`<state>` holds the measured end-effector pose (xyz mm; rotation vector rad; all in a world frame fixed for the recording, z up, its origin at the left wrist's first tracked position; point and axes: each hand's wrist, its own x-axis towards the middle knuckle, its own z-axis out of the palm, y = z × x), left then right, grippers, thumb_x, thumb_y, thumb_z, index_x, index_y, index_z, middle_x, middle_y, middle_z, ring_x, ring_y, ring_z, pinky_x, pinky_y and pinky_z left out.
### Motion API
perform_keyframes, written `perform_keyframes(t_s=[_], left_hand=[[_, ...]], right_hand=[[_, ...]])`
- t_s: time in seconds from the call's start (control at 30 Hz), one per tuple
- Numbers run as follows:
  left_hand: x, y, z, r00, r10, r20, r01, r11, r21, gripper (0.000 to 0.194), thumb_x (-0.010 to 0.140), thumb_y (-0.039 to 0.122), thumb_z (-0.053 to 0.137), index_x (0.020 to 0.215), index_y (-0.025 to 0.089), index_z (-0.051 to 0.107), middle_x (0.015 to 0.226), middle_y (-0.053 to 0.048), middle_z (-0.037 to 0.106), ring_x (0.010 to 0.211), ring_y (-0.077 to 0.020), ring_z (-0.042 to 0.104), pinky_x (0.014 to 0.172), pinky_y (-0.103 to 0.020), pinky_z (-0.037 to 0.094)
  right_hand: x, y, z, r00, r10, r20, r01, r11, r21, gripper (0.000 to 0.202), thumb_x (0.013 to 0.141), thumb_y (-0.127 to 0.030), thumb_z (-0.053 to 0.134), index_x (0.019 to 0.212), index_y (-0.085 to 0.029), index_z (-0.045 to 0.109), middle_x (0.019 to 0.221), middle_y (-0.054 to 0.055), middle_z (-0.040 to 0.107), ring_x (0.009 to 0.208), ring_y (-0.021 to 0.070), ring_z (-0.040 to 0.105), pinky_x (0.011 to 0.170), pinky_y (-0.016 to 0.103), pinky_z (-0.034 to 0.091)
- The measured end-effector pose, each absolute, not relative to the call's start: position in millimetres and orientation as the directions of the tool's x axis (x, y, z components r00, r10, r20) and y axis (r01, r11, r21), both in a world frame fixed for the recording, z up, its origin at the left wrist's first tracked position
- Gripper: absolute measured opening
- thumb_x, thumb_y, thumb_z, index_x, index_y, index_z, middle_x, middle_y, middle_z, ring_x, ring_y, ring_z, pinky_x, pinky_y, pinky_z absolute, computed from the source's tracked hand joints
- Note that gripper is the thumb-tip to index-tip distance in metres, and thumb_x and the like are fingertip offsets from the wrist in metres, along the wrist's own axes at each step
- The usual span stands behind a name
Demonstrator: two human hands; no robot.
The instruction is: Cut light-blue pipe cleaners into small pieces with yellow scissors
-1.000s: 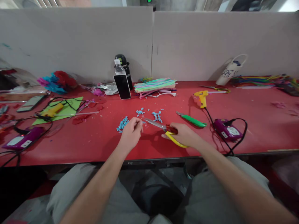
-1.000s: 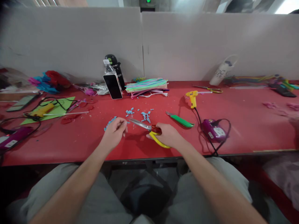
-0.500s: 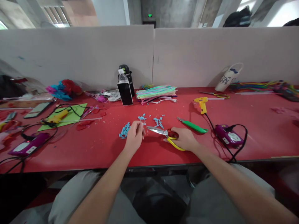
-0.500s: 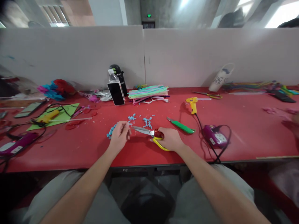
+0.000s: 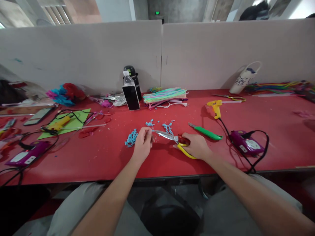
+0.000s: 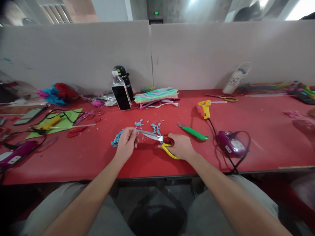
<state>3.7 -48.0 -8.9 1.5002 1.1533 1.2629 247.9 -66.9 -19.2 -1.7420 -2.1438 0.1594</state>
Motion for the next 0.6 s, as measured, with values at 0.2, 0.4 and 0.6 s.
perform_keyframes(t_s=[0.2, 0.4, 0.6], left_hand=[[4.3, -47.4, -10.5, 0.085, 0.967, 0.240, 0.131, -0.250, 0.959, 0.021, 0.095, 0.040, 0.046, 0.091, 0.020, 0.051, 0.063, 0.003, 0.055, 0.046, -0.0068, 0.046, 0.048, -0.020, 0.038], [4.7, -45.9, -8.9, 0.093, 0.969, 0.230, 0.124, -0.240, 0.963, 0.022, 0.094, 0.041, 0.047, 0.090, 0.020, 0.051, 0.062, 0.003, 0.054, 0.046, -0.0073, 0.046, 0.048, -0.021, 0.037], [5.0, -44.4, -10.1, 0.095, 0.967, 0.237, 0.120, -0.247, 0.961, 0.023, 0.095, 0.041, 0.046, 0.090, 0.019, 0.051, 0.061, 0.003, 0.054, 0.046, -0.0069, 0.045, 0.047, -0.020, 0.037]], right_hand=[[248.1, -65.7, -19.4, -0.155, 0.967, 0.203, 0.927, 0.213, -0.308, 0.044, 0.075, -0.067, 0.055, 0.070, -0.023, 0.052, 0.063, 0.000, 0.062, 0.058, 0.0158, 0.055, 0.053, 0.026, 0.022], [245.1, -65.6, -16.5, -0.165, 0.968, 0.192, 0.926, 0.219, -0.309, 0.044, 0.076, -0.067, 0.055, 0.070, -0.023, 0.052, 0.064, 0.000, 0.062, 0.058, 0.0154, 0.054, 0.053, 0.026, 0.023], [246.0, -65.5, -15.6, -0.170, 0.966, 0.195, 0.923, 0.226, -0.311, 0.043, 0.077, -0.065, 0.056, 0.069, -0.023, 0.049, 0.064, 0.000, 0.063, 0.059, 0.0153, 0.055, 0.053, 0.025, 0.023]])
